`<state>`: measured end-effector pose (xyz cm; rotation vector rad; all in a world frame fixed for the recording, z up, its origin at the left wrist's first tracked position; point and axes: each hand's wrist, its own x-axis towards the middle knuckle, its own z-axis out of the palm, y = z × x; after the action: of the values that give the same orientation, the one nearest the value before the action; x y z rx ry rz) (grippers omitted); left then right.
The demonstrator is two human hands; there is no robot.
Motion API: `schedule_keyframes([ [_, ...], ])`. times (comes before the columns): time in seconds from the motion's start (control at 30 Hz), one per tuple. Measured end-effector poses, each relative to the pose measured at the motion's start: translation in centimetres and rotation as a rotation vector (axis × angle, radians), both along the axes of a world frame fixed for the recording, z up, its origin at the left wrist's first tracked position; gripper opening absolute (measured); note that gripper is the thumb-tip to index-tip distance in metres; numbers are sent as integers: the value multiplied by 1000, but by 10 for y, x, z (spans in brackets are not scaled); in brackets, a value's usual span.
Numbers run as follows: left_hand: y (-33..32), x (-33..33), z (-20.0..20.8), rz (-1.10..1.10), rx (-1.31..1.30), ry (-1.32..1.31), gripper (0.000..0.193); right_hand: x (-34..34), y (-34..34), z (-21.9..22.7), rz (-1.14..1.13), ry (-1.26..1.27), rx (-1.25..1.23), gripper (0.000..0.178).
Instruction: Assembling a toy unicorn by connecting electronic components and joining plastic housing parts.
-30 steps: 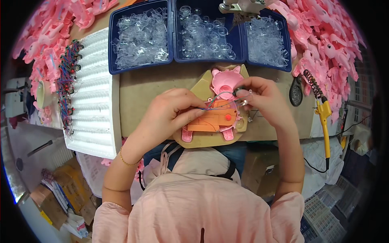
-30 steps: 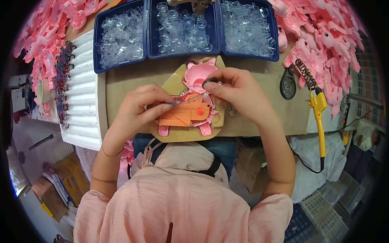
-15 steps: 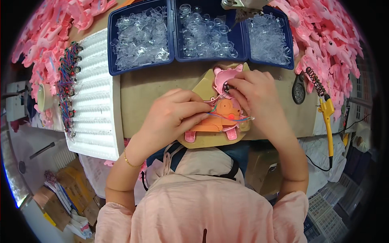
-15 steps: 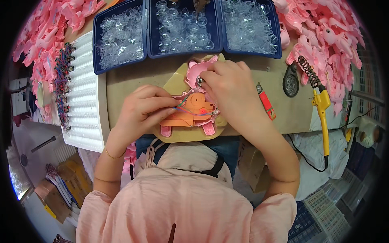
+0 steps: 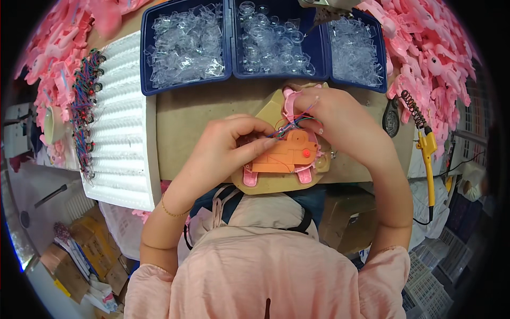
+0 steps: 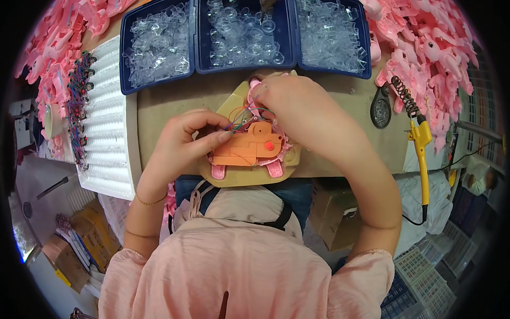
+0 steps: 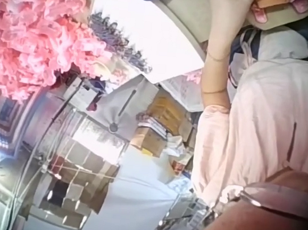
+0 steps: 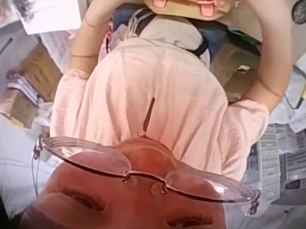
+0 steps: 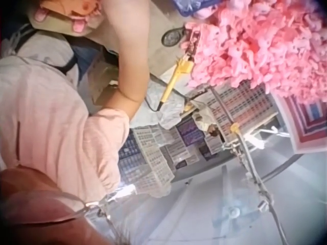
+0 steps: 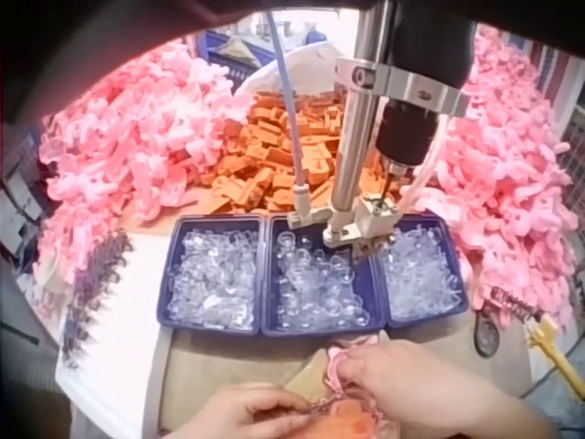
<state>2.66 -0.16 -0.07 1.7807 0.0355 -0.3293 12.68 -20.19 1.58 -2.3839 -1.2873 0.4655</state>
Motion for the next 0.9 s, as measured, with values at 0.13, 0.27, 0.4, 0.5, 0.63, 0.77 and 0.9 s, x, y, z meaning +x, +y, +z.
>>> schedule_keyframes([
  [0.13, 0, 1, 3, -26, 9, 5, 20, -4, 2, 5, -82, 168, -38, 23],
  [0.27, 2, 0, 0, -30, -6, 8, 20, -5, -6, -2, -116, 212, 110, 16],
  [0.4, 4, -4, 5, 9, 68, 30, 22, -34, -20, 1, -441, 119, 363, 10],
  [0.5, -3, 2, 12, -10, 61, 119, 23, -78, -35, 28, -698, 340, 180, 12],
  [0.63, -2, 2, 5, 29, -18, 198, 21, -101, -11, 11, -262, 259, 392, 19],
  [0.77, -7, -9, 3, -46, 371, -349, 23, -87, -13, -18, -39, -148, 461, 24],
  [0.9, -24, -48, -16, -64, 683, -828, 30, -92, -27, -21, -98, -61, 523, 24],
])
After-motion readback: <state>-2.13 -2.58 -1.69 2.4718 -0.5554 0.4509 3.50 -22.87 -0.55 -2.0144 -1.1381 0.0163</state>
